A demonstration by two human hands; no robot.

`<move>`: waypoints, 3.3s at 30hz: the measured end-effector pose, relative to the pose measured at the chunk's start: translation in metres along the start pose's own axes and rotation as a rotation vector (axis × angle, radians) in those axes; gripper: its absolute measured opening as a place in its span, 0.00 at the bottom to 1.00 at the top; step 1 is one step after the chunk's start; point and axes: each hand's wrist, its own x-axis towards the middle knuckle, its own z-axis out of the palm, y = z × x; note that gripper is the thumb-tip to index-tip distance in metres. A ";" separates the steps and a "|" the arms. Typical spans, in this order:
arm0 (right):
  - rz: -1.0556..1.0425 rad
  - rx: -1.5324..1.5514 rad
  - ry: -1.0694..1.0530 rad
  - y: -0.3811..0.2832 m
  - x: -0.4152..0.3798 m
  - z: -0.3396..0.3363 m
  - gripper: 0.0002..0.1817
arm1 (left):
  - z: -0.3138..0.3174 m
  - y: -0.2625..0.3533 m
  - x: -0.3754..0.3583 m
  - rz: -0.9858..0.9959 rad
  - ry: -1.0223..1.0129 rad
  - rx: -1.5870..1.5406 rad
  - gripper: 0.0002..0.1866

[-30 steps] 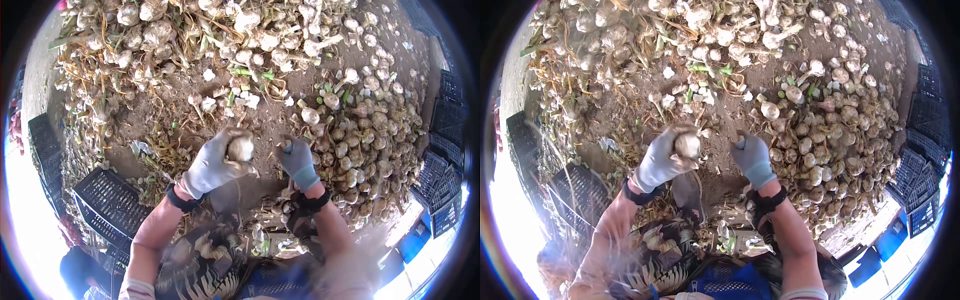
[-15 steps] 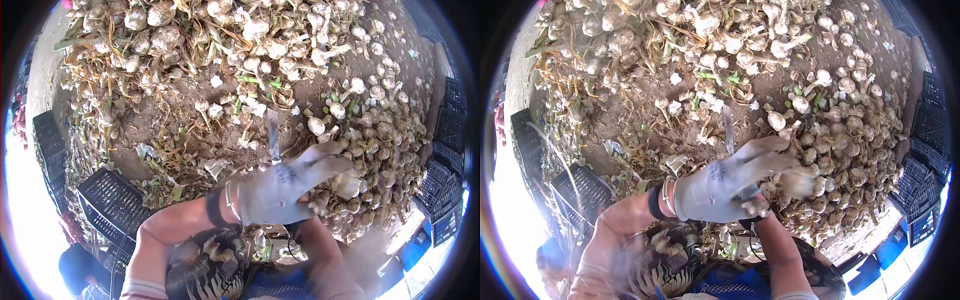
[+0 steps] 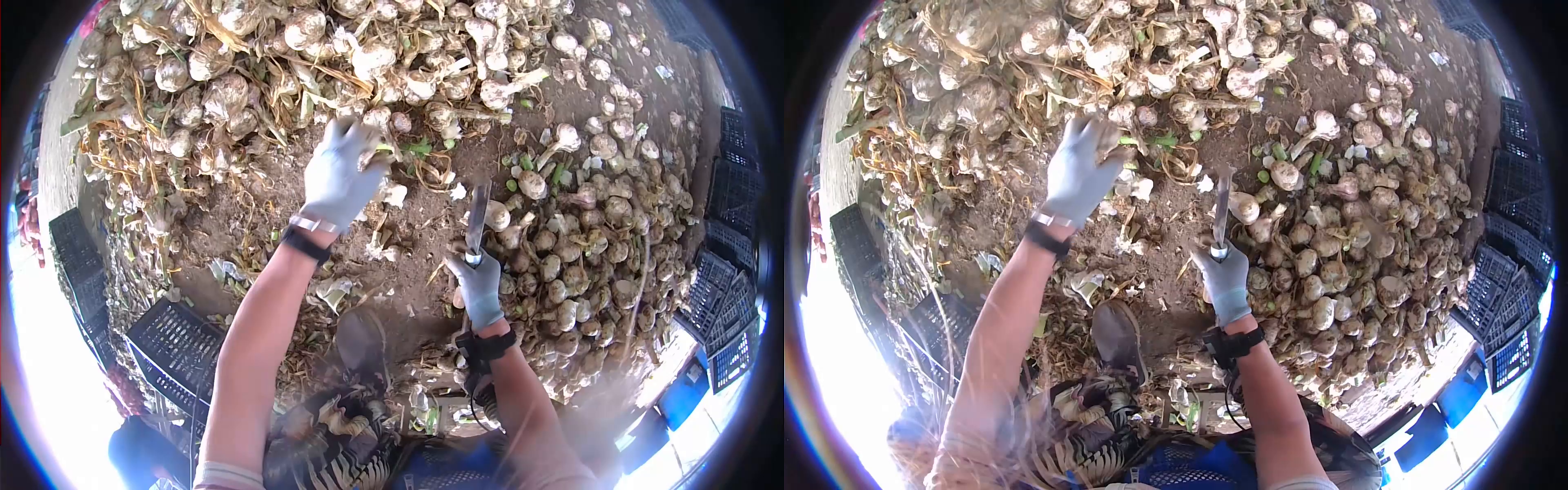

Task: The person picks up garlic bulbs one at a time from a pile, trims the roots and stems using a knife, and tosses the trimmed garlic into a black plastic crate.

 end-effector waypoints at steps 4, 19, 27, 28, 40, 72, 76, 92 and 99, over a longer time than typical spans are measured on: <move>-0.071 0.032 -0.026 0.018 0.011 -0.006 0.12 | 0.034 0.013 0.044 -0.141 -0.086 0.159 0.22; 0.040 0.038 0.015 -0.003 0.004 0.005 0.10 | 0.007 0.024 -0.001 -0.004 -0.058 -0.035 0.23; 0.014 0.024 0.052 -0.007 0.003 0.005 0.09 | 0.120 0.000 0.049 -0.037 -0.131 0.197 0.20; 0.016 0.060 0.053 0.000 0.008 0.003 0.09 | 0.092 0.017 0.039 0.005 -0.182 0.193 0.21; -0.020 0.010 0.036 0.000 0.008 0.002 0.11 | 0.018 0.032 -0.082 0.073 -0.369 0.064 0.23; -0.066 -0.012 0.071 0.011 0.011 0.008 0.09 | -0.113 -0.002 -0.101 -0.247 -0.008 0.036 0.17; -0.042 -0.005 0.066 0.004 0.005 0.006 0.09 | -0.007 0.032 0.020 -0.206 -0.167 0.029 0.22; -0.144 0.166 -0.375 -0.079 -0.038 0.083 0.15 | -0.007 0.008 -0.120 -0.422 -0.353 -1.047 0.31; -0.608 -0.413 -0.320 -0.082 -0.056 0.062 0.16 | -0.040 0.018 -0.134 -0.547 -0.539 -1.179 0.29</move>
